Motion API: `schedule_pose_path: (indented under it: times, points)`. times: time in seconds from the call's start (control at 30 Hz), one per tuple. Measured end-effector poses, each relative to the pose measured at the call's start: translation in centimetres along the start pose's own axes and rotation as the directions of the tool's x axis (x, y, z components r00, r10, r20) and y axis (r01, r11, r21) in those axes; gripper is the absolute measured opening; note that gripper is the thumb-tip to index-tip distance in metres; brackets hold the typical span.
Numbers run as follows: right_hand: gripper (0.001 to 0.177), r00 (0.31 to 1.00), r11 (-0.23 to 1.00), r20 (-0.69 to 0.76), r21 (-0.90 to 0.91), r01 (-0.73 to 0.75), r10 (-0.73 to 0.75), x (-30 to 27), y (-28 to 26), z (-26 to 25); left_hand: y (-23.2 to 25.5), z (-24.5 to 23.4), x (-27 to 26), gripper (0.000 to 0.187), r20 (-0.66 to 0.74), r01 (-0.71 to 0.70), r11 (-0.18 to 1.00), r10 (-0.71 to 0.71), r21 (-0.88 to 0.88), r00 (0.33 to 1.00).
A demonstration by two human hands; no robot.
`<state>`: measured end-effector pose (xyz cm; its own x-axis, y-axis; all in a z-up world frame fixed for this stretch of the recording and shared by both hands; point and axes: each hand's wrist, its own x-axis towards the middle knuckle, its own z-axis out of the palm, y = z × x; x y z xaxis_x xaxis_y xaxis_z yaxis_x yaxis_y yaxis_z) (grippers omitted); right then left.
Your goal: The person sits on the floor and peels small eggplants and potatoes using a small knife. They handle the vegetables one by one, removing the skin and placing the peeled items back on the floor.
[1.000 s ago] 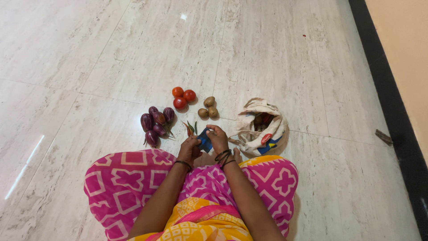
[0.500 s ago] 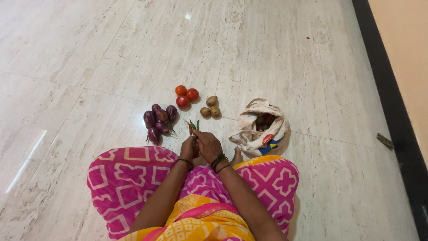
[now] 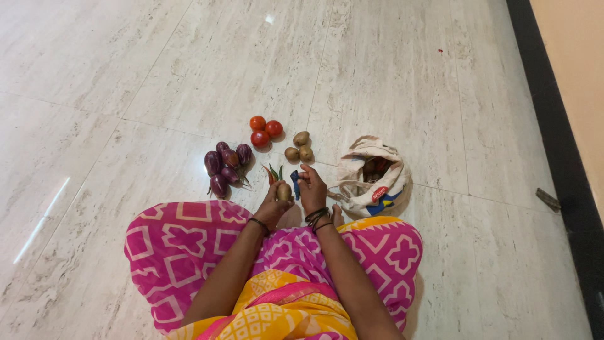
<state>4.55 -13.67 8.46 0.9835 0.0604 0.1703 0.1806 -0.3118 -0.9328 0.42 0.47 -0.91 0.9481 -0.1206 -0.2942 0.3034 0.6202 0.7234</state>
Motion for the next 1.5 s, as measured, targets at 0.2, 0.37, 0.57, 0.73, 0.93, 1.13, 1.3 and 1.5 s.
schedule_pose_path:
  times: [0.2,0.37,0.57,0.73,0.93,1.13,1.3,1.5]
  points:
    - [0.038,0.913,0.881,0.088,-0.238,0.409,-0.399,-1.3,-3.0,0.3,-1.3,-1.4,1.9,0.081,-0.101,-0.136,0.961,0.164,0.24,0.981]
    - [0.032,0.923,0.872,0.192,-0.307,0.38,-0.334,-1.5,-2.5,0.7,-1.8,-2.7,2.7,0.078,-0.146,-0.279,0.881,0.356,0.382,0.923]
    - [0.032,0.919,0.862,0.192,-0.324,0.391,-0.344,-1.4,-1.8,0.6,-0.9,-1.7,2.4,0.081,-0.129,-0.246,0.873,0.326,0.42,0.937]
    - [0.029,0.998,0.995,0.061,0.099,-0.017,0.011,0.3,0.2,0.4,0.6,0.5,1.0,0.084,-0.066,-0.32,0.849,0.38,0.421,0.923]
    - [0.035,0.909,0.907,0.184,-0.134,0.4,-0.374,-2.0,-2.3,0.5,0.6,-1.1,1.6,0.08,-0.201,-0.332,0.902,0.392,0.275,0.898]
    - [0.035,0.918,0.872,0.129,-0.288,0.395,-0.374,-1.5,-3.0,0.4,2.1,1.1,-0.4,0.085,-0.084,-0.282,0.738,0.416,0.613,0.906]
    - [0.032,0.963,0.946,0.063,-0.18,0.269,-0.262,-0.5,-1.5,0.2,1.5,1.2,-0.3,0.089,-0.047,-0.299,0.83,0.362,0.472,0.931]
    - [0.036,0.89,0.844,0.186,-0.285,0.455,-0.417,-1.9,-3.0,0.9,1.0,-0.2,1.0,0.088,-0.2,-0.254,0.821,0.401,0.511,0.894]
